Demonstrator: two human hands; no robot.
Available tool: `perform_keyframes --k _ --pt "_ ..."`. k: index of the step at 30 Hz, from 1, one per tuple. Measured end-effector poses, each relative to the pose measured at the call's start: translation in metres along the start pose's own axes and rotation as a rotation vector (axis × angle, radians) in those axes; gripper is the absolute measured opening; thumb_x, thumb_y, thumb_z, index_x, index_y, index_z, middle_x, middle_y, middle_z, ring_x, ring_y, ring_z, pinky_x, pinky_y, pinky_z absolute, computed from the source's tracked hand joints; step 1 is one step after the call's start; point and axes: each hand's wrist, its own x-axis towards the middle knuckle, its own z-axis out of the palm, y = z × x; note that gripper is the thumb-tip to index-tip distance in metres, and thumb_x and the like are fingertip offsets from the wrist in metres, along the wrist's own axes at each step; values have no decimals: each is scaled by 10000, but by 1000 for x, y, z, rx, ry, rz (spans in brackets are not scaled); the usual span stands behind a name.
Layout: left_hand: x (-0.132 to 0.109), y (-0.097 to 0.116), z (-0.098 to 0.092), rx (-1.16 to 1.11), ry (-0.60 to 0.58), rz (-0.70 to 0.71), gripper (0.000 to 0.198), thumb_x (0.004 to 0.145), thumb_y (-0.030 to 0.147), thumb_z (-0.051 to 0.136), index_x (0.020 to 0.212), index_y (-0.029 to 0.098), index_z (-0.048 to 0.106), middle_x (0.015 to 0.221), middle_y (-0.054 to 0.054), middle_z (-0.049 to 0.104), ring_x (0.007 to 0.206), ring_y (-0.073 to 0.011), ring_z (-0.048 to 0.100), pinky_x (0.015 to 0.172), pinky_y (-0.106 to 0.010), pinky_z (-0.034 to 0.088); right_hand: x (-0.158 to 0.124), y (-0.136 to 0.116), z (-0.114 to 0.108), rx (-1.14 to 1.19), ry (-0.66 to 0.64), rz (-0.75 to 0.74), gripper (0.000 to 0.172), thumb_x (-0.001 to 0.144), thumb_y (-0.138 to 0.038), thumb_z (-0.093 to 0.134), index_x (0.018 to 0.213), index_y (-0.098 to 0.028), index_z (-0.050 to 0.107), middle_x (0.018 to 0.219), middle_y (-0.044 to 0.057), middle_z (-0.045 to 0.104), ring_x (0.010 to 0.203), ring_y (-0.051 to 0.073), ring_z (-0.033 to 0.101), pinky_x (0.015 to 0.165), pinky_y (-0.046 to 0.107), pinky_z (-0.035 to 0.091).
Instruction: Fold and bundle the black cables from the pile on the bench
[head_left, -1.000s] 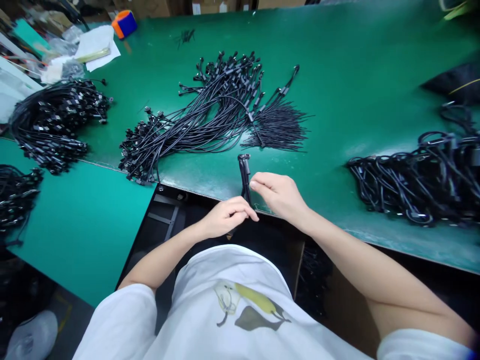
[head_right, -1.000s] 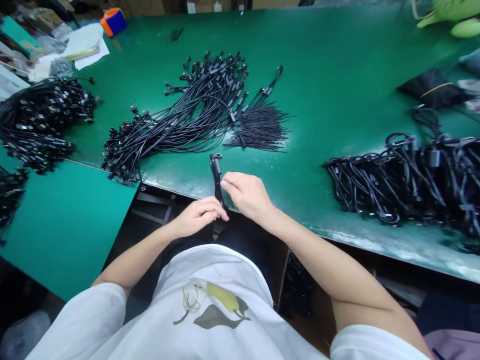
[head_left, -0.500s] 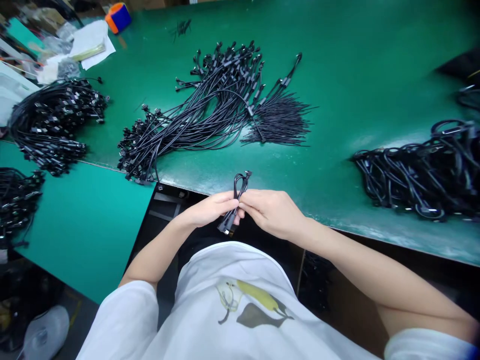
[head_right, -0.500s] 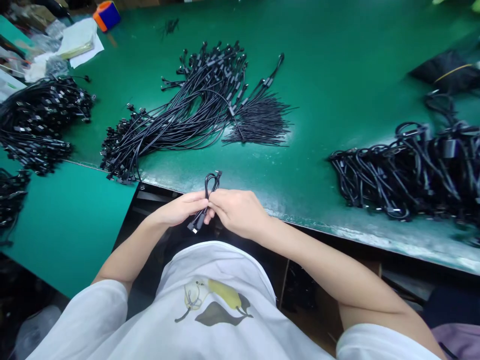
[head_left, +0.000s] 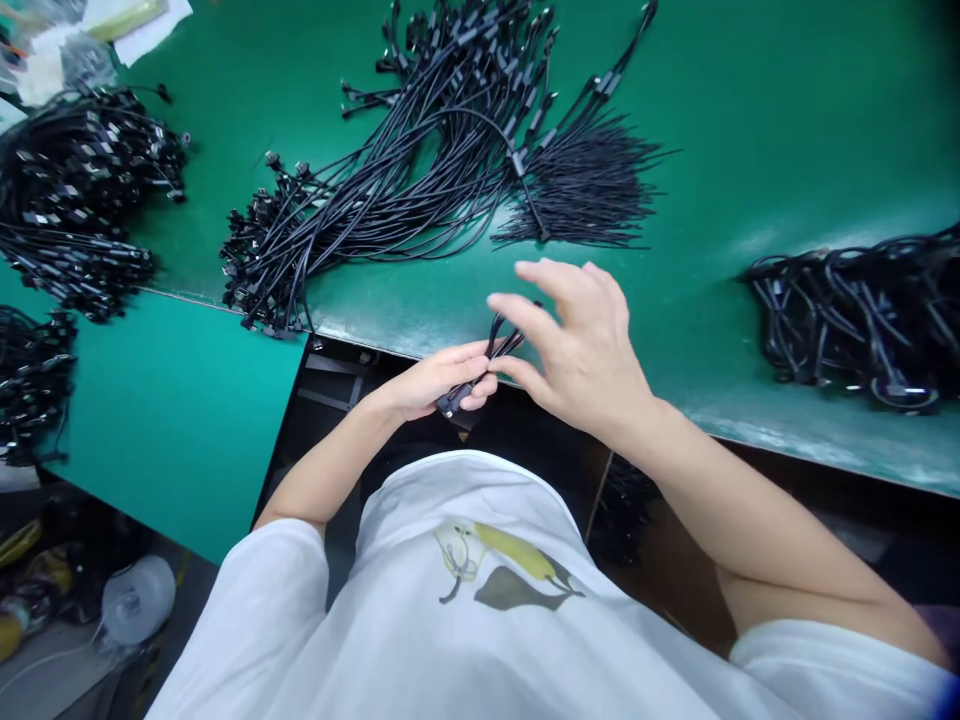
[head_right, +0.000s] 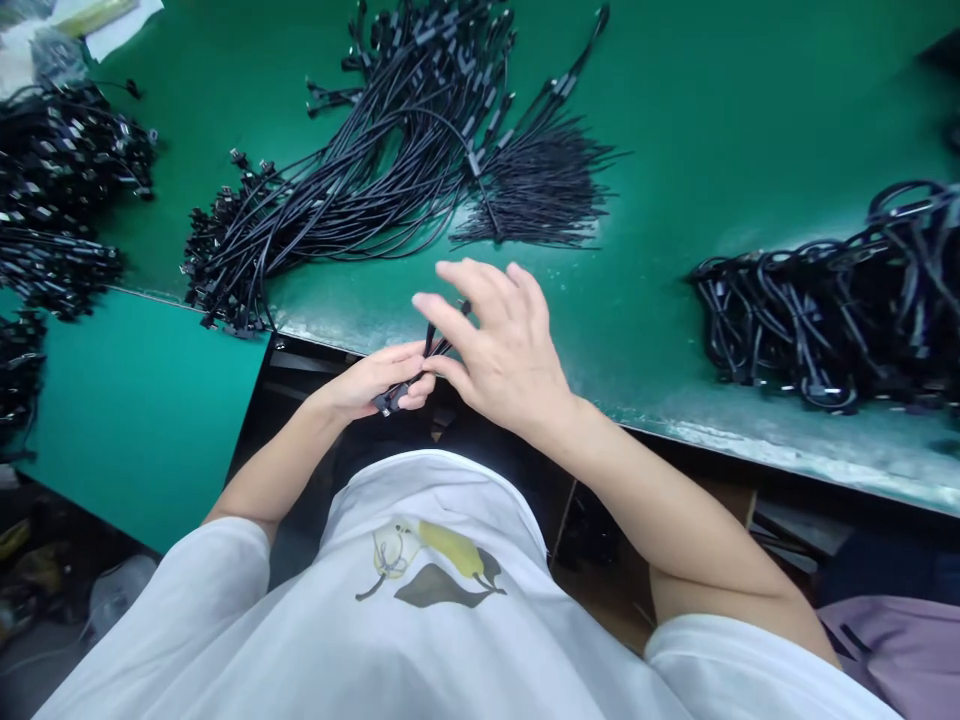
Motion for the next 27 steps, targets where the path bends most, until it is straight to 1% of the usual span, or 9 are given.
perform_keyframes --k 2,4,9,12,16,19,22,24,27 --pt "1 2 -2 29 -31 -50 355 818 458 726 847 136 578 633 20 539 482 -55 484 481 -190 347 0 8 5 55 -79 -156 415 1008 -482 349 1077 -208 653 1048 84 632 989 215 539 1051 459 304" --pt "1 4 -5 68 -17 -81 422 839 533 673 913 120 618 693 -16 613 519 -81 564 515 -208 421 -3 17 11 77 -119 -223 451 1023 -433 313 905 -187 671 858 61 610 851 183 513 1014 422 335" --pt "0 2 -16 158 204 24 491 846 542 664 1128 141 631 1018 -105 722 942 -200 727 848 -308 555 -18 36 21 -2 -28 -28 428 1005 -350 382 718 -160 637 699 62 537 699 166 417 712 320 348" --pt "5 -1 -18 209 319 75 432 868 532 642 1061 146 633 966 -86 735 952 -204 738 857 -310 564 -23 41 25 -22 37 -21 350 1002 -332 403 890 -158 685 758 64 580 753 176 463 789 334 373" --pt "16 1 -12 230 457 82 503 914 622 492 913 137 624 851 -88 747 837 -200 754 765 -299 588 -26 40 35 -51 20 -224 332 995 -340 446 1220 -176 628 775 44 594 717 165 462 816 336 381" --pt "23 2 -8 292 500 72 587 910 684 419 819 137 613 788 -94 747 790 -204 750 740 -314 592 -31 39 41 -103 33 -260 289 982 -207 444 1206 -174 623 729 26 585 663 144 441 765 310 375" --pt "28 1 -8 369 533 135 610 911 690 404 777 136 622 907 -124 764 891 -220 736 811 -341 581 -35 40 41 -112 78 -201 311 963 -144 447 1217 -195 618 828 42 633 693 130 475 752 295 376" --pt "30 1 -9 478 546 229 589 928 656 409 861 134 673 1096 -137 743 1013 -227 704 896 -352 551 -37 44 40 -119 106 -116 316 968 -165 454 1237 -218 611 970 71 659 719 127 500 701 288 362" --pt "32 4 -11 630 480 310 494 929 557 515 1200 169 656 1257 -121 683 1157 -226 640 1004 -345 484 -37 51 40 -155 126 -74 293 983 -206 464 1239 -192 608 1044 94 675 754 138 536 673 286 350"
